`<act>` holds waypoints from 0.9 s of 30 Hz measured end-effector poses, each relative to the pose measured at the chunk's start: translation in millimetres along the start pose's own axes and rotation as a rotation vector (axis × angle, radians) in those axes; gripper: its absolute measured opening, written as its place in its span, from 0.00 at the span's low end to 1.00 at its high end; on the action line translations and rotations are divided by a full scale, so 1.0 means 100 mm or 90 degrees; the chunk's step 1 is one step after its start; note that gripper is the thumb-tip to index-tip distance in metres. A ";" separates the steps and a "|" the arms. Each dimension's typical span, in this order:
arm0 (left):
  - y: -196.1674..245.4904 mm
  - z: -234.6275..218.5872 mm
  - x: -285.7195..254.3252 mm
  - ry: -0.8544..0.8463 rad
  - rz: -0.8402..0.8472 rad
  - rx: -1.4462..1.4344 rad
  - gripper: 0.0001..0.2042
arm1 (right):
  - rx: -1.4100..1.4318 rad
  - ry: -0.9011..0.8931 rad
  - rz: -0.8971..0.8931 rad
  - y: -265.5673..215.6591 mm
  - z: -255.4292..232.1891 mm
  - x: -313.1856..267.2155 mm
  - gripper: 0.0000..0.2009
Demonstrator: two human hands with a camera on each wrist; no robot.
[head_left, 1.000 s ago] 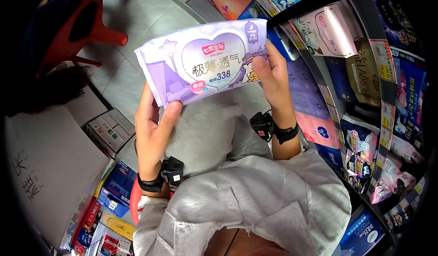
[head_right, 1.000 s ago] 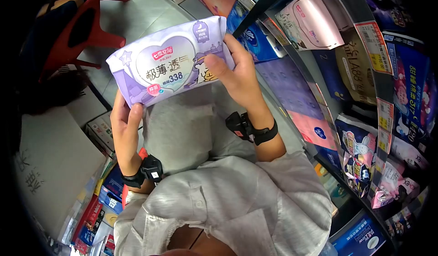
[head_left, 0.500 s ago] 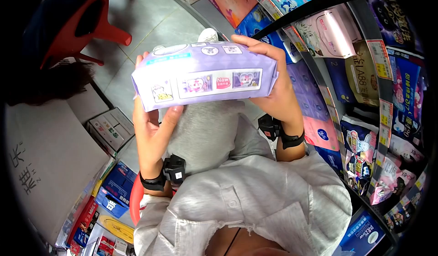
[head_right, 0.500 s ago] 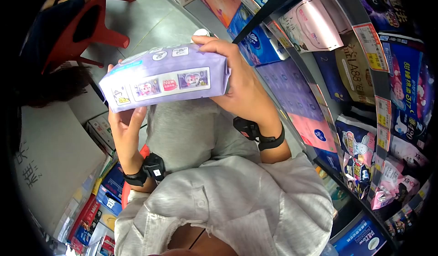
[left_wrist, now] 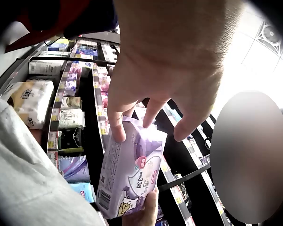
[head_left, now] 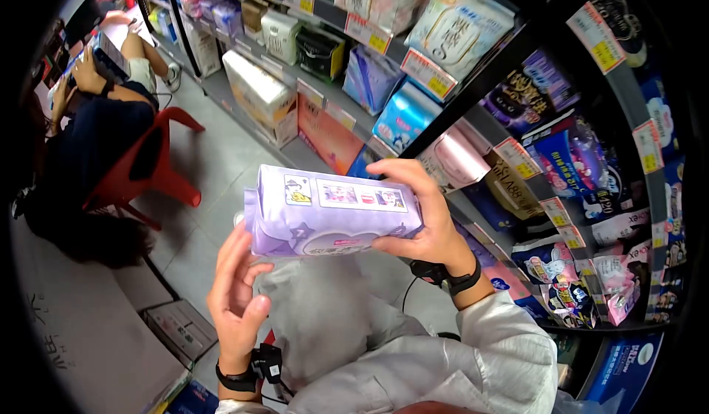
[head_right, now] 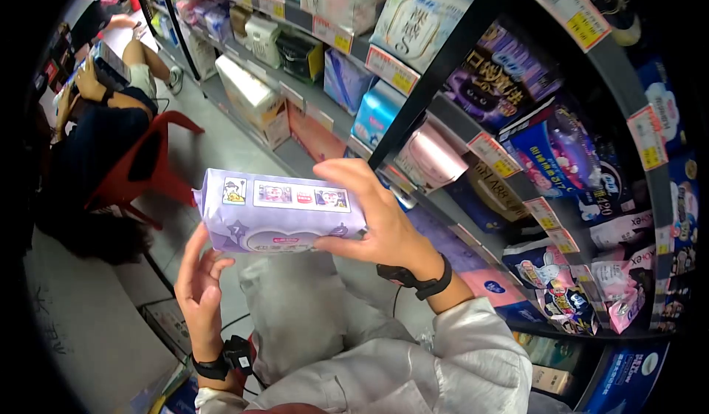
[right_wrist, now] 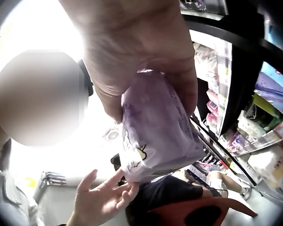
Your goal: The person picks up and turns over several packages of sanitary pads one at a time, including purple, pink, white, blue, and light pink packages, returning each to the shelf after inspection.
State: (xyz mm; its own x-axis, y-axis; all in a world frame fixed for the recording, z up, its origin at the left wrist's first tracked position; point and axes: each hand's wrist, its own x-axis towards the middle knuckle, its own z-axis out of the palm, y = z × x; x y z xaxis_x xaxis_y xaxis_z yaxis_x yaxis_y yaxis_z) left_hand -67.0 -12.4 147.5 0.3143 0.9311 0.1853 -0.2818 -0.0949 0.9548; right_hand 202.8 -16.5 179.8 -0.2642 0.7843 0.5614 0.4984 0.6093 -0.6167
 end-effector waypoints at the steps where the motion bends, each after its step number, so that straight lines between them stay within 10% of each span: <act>1: 0.00 -0.03 -0.01 -0.005 0.014 -0.006 0.33 | -0.044 -0.025 -0.013 -0.11 -0.04 0.12 0.32; 14: 0.12 -0.12 -0.18 -0.175 -0.015 -0.134 0.32 | -0.380 -0.281 -0.106 -0.99 -0.38 0.72 0.25; 27: -0.03 -0.34 -0.03 -0.153 -0.153 -0.215 0.17 | -0.890 0.310 -0.179 -1.38 -1.34 2.02 0.21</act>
State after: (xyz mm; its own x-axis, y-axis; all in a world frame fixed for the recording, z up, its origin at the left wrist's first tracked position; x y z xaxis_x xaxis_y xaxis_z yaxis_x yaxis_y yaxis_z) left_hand -97.8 -3.4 136.4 0.5967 0.8006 0.0556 -0.4419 0.2699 0.8555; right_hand 191.0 41.6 452.2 -0.3298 0.3788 0.8647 0.9165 -0.0912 0.3895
